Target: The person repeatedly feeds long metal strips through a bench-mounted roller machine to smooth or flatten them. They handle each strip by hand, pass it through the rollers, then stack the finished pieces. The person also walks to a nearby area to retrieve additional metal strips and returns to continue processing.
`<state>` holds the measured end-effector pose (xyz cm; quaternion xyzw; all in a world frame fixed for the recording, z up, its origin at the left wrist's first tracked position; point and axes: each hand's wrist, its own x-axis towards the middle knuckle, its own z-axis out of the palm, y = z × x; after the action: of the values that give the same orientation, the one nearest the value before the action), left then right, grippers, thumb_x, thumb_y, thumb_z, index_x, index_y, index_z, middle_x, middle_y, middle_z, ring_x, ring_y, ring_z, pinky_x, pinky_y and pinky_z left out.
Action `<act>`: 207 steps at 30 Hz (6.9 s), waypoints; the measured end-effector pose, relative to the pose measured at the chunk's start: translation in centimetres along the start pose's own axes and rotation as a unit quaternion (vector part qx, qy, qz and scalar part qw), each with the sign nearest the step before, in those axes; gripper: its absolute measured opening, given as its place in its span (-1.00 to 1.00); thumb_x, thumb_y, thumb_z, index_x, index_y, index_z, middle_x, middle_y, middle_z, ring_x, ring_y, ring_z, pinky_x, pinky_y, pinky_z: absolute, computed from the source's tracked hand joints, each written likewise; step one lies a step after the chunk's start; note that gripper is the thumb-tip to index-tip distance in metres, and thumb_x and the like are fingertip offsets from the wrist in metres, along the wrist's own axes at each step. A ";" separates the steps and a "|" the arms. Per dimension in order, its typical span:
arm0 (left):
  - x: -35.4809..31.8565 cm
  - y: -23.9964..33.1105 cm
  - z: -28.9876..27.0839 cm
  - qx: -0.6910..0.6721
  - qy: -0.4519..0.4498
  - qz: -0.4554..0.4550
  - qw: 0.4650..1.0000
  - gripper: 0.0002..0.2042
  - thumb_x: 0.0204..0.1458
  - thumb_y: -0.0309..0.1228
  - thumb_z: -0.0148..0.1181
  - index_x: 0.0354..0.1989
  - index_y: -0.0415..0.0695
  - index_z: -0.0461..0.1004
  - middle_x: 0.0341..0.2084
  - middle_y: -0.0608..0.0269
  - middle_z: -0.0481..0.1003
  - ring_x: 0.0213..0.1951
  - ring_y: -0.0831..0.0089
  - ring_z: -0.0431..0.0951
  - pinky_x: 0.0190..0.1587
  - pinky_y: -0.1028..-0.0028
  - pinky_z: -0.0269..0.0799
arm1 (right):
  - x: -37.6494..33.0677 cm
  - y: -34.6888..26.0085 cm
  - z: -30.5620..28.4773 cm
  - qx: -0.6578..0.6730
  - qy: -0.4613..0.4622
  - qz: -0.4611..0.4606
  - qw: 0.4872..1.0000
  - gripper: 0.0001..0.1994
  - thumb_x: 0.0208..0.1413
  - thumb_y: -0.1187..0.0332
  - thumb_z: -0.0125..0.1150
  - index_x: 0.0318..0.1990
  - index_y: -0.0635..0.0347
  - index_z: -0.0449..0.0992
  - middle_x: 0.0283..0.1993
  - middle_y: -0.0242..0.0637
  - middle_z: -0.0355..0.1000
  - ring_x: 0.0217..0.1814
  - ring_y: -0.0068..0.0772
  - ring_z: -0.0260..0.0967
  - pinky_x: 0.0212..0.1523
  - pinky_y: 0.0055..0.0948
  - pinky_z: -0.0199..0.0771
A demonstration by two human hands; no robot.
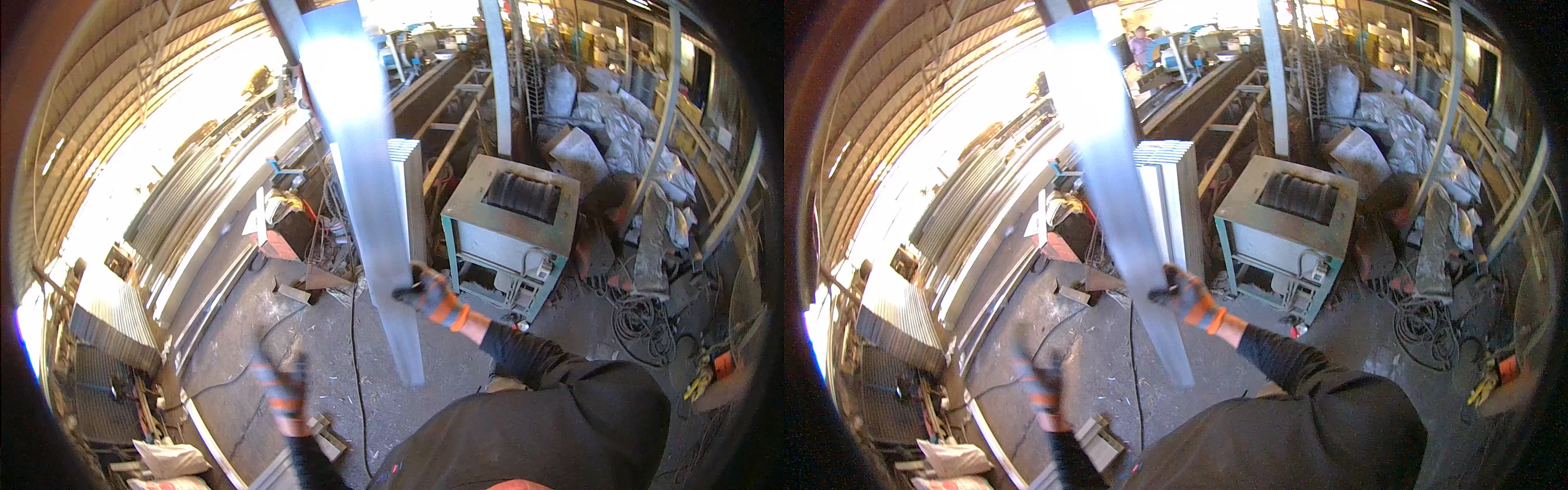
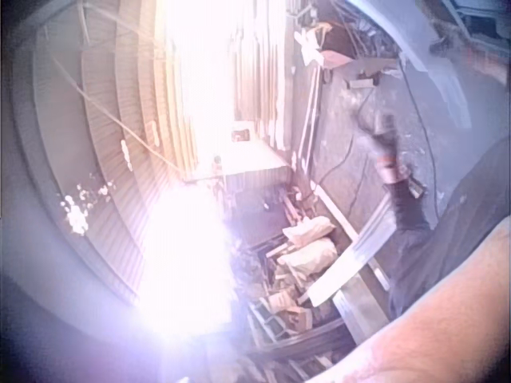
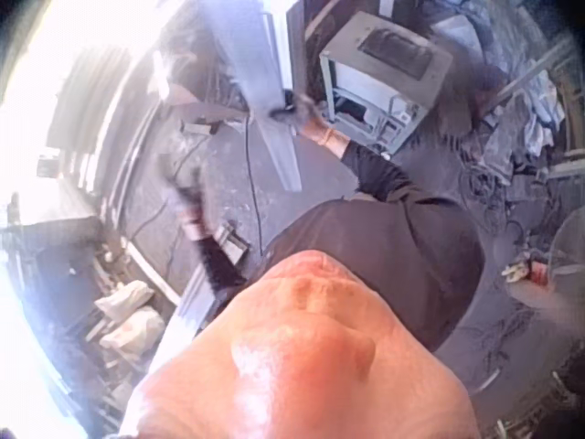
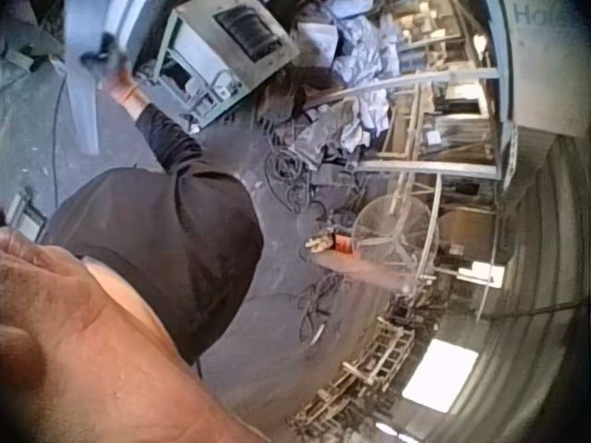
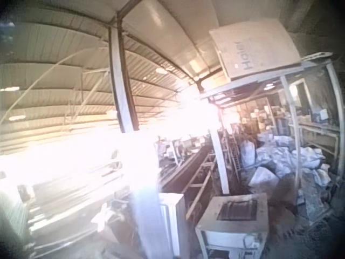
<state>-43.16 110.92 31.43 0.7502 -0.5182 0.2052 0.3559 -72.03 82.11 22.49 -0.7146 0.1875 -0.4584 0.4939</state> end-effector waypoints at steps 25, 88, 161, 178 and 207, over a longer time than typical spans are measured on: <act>-10.0 20.8 58.2 -0.353 -0.667 -0.485 0.442 -0.21 0.42 0.40 -0.03 0.22 -0.18 0.62 -0.18 0.12 0.73 -0.28 0.28 0.74 -0.24 0.24 0.73 | 13.9 39.8 -54.6 -0.616 0.263 0.218 0.710 -0.37 0.30 0.28 0.18 0.53 0.17 0.43 0.56 0.12 0.38 0.63 0.22 0.28 0.71 0.14 0.07; 3.6 36.5 67.5 -0.184 -0.583 -0.096 0.786 -0.32 0.42 0.29 0.07 0.05 -0.22 0.62 -0.12 -0.31 0.70 0.04 -0.34 0.67 0.11 -0.13 0.53 | 21.4 47.6 -65.1 -0.664 0.147 0.318 0.660 -0.20 0.46 -0.22 0.00 0.60 0.20 0.36 0.72 -0.02 0.21 0.79 0.05 0.05 0.78 0.12 -0.20; -20.1 -1.1 20.5 -0.114 -0.593 0.038 0.796 -0.40 0.30 -0.09 0.38 0.42 -0.14 0.43 0.06 0.08 0.69 0.02 -0.01 0.71 0.10 0.14 0.60 | -5.2 25.1 -13.9 -0.415 0.351 0.189 0.818 -0.16 0.24 0.40 0.31 0.65 0.41 0.15 0.72 0.44 -0.01 0.74 0.56 -0.03 0.75 0.15 0.00; 2.6 31.8 61.2 -0.188 -0.609 -0.162 0.753 -0.31 0.38 0.28 0.14 -0.04 -0.28 0.66 -0.13 -0.32 0.70 0.08 -0.29 0.68 0.13 -0.06 0.55 | 19.5 44.8 -59.5 -0.542 0.137 0.403 0.724 -0.09 0.39 -0.40 0.04 0.62 0.15 0.34 0.72 0.07 0.18 0.76 0.21 0.07 0.74 0.12 0.01; -17.6 1.7 24.4 -0.153 -0.591 -0.132 0.781 -0.35 0.30 0.31 0.25 -0.01 -0.16 0.69 -0.18 -0.18 0.74 -0.04 -0.20 0.74 -0.01 -0.03 0.62 | -0.3 25.2 -14.3 -0.637 0.112 0.388 0.656 -0.01 0.25 -0.13 0.20 0.73 0.20 0.06 0.84 -0.06 -0.06 0.87 0.13 -0.17 0.63 0.47 -0.04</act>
<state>-52.93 103.42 3.91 0.7207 -0.5473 -0.4100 0.1135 -79.54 63.51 1.55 -0.6595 0.7480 -0.0697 0.0261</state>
